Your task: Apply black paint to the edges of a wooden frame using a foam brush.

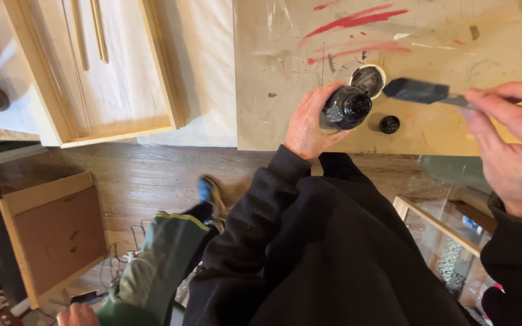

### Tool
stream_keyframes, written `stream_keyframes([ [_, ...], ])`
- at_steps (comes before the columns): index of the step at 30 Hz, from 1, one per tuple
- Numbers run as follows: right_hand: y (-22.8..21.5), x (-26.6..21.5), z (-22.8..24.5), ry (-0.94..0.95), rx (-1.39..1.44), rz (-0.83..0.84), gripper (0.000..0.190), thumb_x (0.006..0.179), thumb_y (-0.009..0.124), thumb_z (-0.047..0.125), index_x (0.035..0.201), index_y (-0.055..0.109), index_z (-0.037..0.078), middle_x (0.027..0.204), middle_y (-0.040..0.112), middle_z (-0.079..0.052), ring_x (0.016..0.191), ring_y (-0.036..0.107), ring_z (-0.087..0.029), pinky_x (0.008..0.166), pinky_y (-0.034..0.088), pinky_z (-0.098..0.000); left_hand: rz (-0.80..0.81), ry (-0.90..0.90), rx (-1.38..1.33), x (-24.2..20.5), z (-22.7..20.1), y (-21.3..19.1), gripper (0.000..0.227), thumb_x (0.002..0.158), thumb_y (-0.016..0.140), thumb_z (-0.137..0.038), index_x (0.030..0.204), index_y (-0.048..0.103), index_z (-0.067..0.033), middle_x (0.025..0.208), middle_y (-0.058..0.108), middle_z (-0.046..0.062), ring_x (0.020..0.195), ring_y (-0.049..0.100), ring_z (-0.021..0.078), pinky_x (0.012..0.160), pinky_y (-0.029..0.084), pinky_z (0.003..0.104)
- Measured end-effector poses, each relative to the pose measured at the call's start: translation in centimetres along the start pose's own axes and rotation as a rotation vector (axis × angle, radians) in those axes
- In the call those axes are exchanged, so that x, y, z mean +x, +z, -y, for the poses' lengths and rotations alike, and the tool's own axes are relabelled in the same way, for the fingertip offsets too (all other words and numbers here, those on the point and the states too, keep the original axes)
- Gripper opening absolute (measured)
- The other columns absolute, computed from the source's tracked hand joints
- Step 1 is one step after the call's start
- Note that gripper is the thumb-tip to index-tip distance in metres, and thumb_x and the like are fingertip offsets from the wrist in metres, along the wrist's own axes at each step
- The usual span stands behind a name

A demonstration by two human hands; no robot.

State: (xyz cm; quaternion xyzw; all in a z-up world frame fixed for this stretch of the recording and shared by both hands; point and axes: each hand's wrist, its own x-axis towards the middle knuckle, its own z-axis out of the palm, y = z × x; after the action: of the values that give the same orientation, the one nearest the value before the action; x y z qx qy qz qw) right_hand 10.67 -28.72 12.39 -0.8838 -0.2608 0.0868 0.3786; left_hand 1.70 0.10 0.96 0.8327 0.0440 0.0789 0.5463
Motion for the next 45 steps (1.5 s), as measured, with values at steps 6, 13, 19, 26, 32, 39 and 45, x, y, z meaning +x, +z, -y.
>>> stream_keyframes([
  [6, 0.9, -1.3, 0.8, -0.121, -0.195, -0.251, 0.031, 0.099, 0.080, -0.011, 0.126, 0.073, 0.001, 0.118, 0.065, -0.011, 0.107, 0.060, -0.025, 0.092, 0.048, -0.0293, 0.057, 0.102, 0.133, 1.2, 1.3, -0.8, 0.078, 0.071, 0.091, -0.018, 0.139, 0.054, -0.0066, 0.135, 0.063, 0.012, 0.125, 0.059, 0.0343, 0.109, 0.050, 0.041],
  [13, 2.6, -5.4, -3.2, 0.023, -0.178, -0.341, 0.031, 0.095, 0.084, -0.007, 0.123, 0.077, 0.004, 0.111, 0.064, -0.006, 0.103, 0.060, -0.022, 0.092, 0.043, -0.0305, 0.163, 0.126, 0.325, 2.9, 2.9, -1.1, 0.081, 0.067, 0.090, -0.017, 0.139, 0.055, -0.0067, 0.130, 0.063, 0.012, 0.123, 0.058, 0.0349, 0.106, 0.048, 0.044],
  [19, 3.3, -6.2, -4.2, 0.132, -0.163, -0.374, 0.026, 0.094, 0.088, -0.008, 0.116, 0.077, 0.003, 0.112, 0.069, -0.007, 0.098, 0.058, -0.024, 0.085, 0.044, -0.0319, 0.228, 0.088, 0.433, 4.0, 3.6, -0.8, 0.082, 0.069, 0.090, -0.018, 0.141, 0.052, -0.0094, 0.132, 0.061, 0.009, 0.125, 0.055, 0.0342, 0.105, 0.047, 0.045],
  [26, 3.7, -6.3, -5.6, 0.119, -0.131, -0.395, 0.027, 0.096, 0.088, -0.006, 0.118, 0.077, 0.005, 0.113, 0.069, -0.005, 0.099, 0.058, -0.022, 0.086, 0.044, -0.0307, 0.310, 0.032, 0.512, 5.1, 3.7, -0.1, 0.087, 0.066, 0.090, -0.017, 0.143, 0.050, -0.0136, 0.133, 0.060, 0.007, 0.126, 0.053, 0.0342, 0.106, 0.044, 0.047],
  [32, 3.8, -5.9, -6.2, 0.139, -0.129, -0.369, 0.025, 0.099, 0.088, -0.004, 0.119, 0.077, 0.005, 0.113, 0.069, -0.004, 0.101, 0.059, -0.021, 0.086, 0.045, -0.0288, 0.323, 0.038, 0.567, 5.6, 4.2, 0.3, 0.090, 0.065, 0.090, -0.019, 0.144, 0.048, -0.0144, 0.135, 0.059, 0.007, 0.128, 0.052, 0.0347, 0.105, 0.043, 0.049],
  [39, 3.8, -5.2, -6.4, 0.123, -0.130, -0.379, 0.024, 0.095, 0.089, -0.005, 0.115, 0.078, 0.004, 0.109, 0.069, -0.005, 0.100, 0.061, -0.021, 0.086, 0.046, -0.0308, 0.327, 0.067, 0.600, 5.9, 4.2, 0.6, 0.089, 0.068, 0.091, -0.022, 0.145, 0.047, -0.0141, 0.136, 0.058, 0.007, 0.129, 0.051, 0.0345, 0.104, 0.042, 0.049],
  [45, 3.7, -5.1, -6.8, 0.134, -0.107, -0.373, 0.023, 0.096, 0.089, -0.004, 0.115, 0.078, 0.004, 0.109, 0.070, -0.004, 0.100, 0.061, -0.021, 0.085, 0.047, -0.0290, 0.342, 0.072, 0.628, 6.1, 3.8, 0.9, 0.090, 0.066, 0.090, -0.020, 0.145, 0.048, -0.0135, 0.135, 0.058, 0.006, 0.128, 0.052, 0.0340, 0.104, 0.042, 0.049],
])
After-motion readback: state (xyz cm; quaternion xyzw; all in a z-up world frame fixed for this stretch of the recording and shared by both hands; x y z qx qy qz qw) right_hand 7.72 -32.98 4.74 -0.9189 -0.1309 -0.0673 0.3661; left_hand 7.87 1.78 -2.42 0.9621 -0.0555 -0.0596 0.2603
